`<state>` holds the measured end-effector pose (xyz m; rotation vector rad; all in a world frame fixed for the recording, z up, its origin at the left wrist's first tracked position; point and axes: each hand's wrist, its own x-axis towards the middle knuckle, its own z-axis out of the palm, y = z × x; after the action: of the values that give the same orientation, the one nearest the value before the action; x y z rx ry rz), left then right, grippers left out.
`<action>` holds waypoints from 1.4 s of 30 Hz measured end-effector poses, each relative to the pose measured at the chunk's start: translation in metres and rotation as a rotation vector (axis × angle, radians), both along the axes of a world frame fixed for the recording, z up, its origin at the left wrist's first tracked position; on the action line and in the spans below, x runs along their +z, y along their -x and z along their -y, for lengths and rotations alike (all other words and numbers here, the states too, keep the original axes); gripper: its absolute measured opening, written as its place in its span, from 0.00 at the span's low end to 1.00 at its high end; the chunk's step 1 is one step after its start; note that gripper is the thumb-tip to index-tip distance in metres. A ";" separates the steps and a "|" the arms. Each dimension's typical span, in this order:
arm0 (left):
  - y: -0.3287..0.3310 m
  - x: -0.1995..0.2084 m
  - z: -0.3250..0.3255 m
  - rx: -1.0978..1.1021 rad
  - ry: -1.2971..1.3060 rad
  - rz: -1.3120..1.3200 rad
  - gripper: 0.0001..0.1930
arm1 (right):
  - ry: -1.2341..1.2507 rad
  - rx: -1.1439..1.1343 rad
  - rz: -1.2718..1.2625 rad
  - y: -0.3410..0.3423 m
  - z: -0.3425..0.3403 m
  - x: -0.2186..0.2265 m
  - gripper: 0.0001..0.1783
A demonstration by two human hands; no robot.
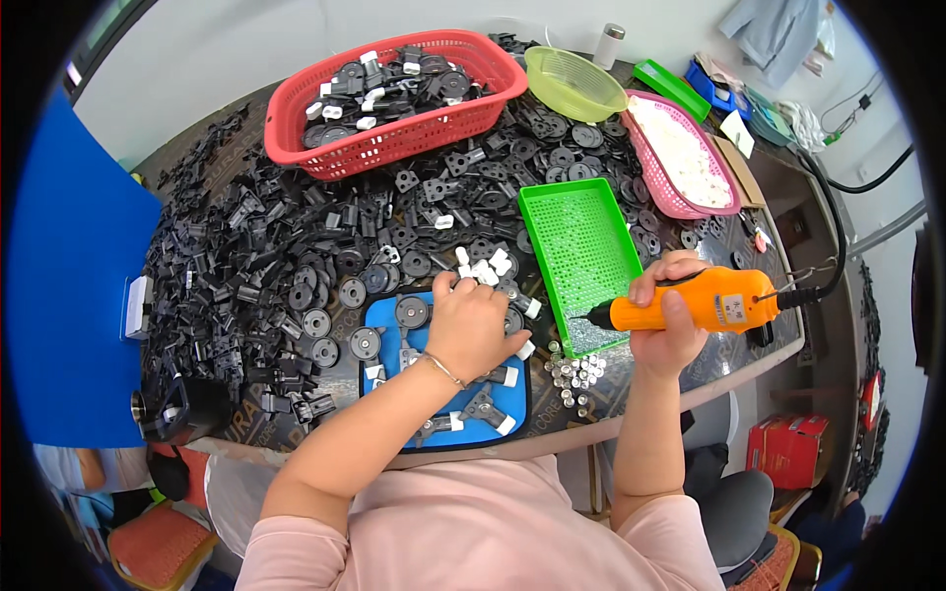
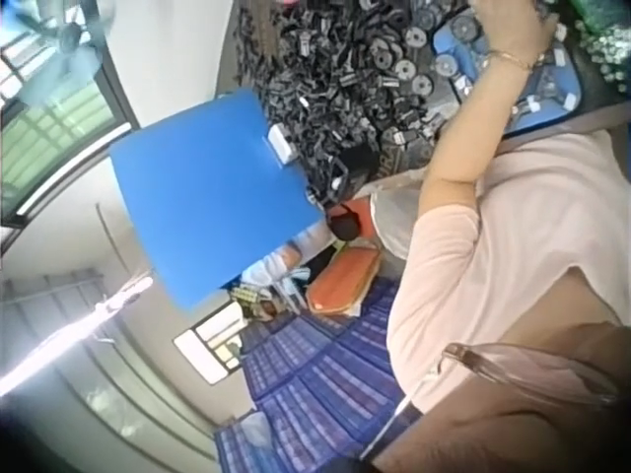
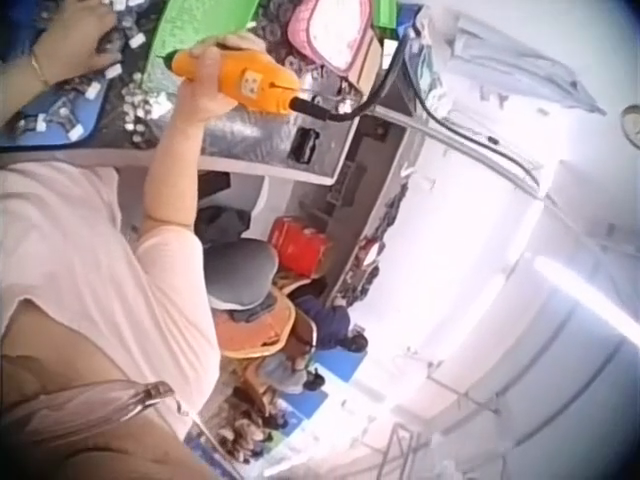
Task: The person is using an electric screwdriver to assemble small plastic toy parts at a factory workstation.
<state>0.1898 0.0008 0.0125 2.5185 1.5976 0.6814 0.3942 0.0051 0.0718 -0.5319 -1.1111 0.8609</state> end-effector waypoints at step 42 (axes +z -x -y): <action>0.002 0.002 0.015 0.054 0.111 0.055 0.21 | -0.040 -0.024 0.010 -0.003 -0.013 -0.010 0.14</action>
<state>0.1881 -0.0142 0.0147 2.3661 1.6430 0.6422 0.3973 0.0182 0.0615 -0.5156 -1.1266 0.8138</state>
